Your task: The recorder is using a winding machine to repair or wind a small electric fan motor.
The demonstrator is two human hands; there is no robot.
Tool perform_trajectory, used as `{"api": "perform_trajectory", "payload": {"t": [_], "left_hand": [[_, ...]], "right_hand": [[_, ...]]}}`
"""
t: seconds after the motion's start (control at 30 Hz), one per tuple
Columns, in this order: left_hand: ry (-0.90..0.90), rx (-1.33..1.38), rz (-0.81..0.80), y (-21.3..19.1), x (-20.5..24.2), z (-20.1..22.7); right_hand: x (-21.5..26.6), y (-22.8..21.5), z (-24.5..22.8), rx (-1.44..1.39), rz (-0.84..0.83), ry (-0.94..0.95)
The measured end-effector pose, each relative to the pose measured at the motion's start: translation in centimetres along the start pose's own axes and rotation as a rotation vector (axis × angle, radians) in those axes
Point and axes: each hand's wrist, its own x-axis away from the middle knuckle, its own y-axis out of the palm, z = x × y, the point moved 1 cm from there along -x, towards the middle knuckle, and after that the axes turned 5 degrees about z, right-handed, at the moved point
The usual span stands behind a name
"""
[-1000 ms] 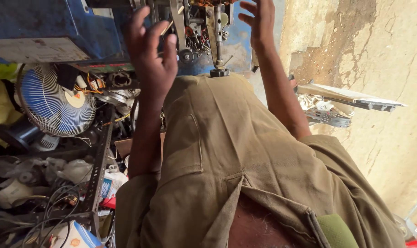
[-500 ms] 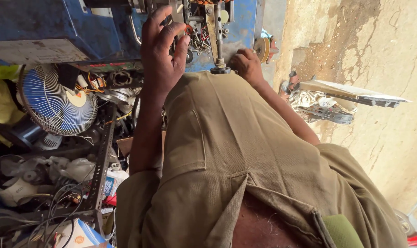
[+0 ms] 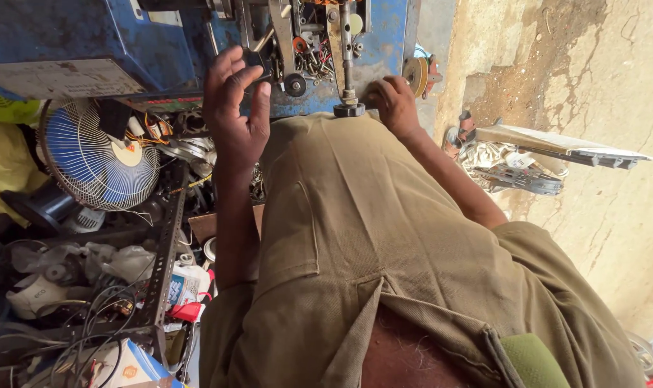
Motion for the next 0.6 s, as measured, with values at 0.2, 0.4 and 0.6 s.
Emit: {"api": "perform_trajectory", "payload": {"t": [0.2,0.4,0.6], "left_hand": [[-0.04,0.045,-0.016,0.5,-0.1,0.5],[-0.012,0.055,-0.024,0.7,-0.4,0.3],[-0.01,0.024,-0.021,0.8,-0.8,-0.5]], "right_hand": [[-0.5,1.0,0.4,0.005,-0.168,0.223],[-2.2,4.3,1.7,0.16,-0.202,0.045],[-6.8,8.0,3.1,-0.869,0.055,0.874]]}}
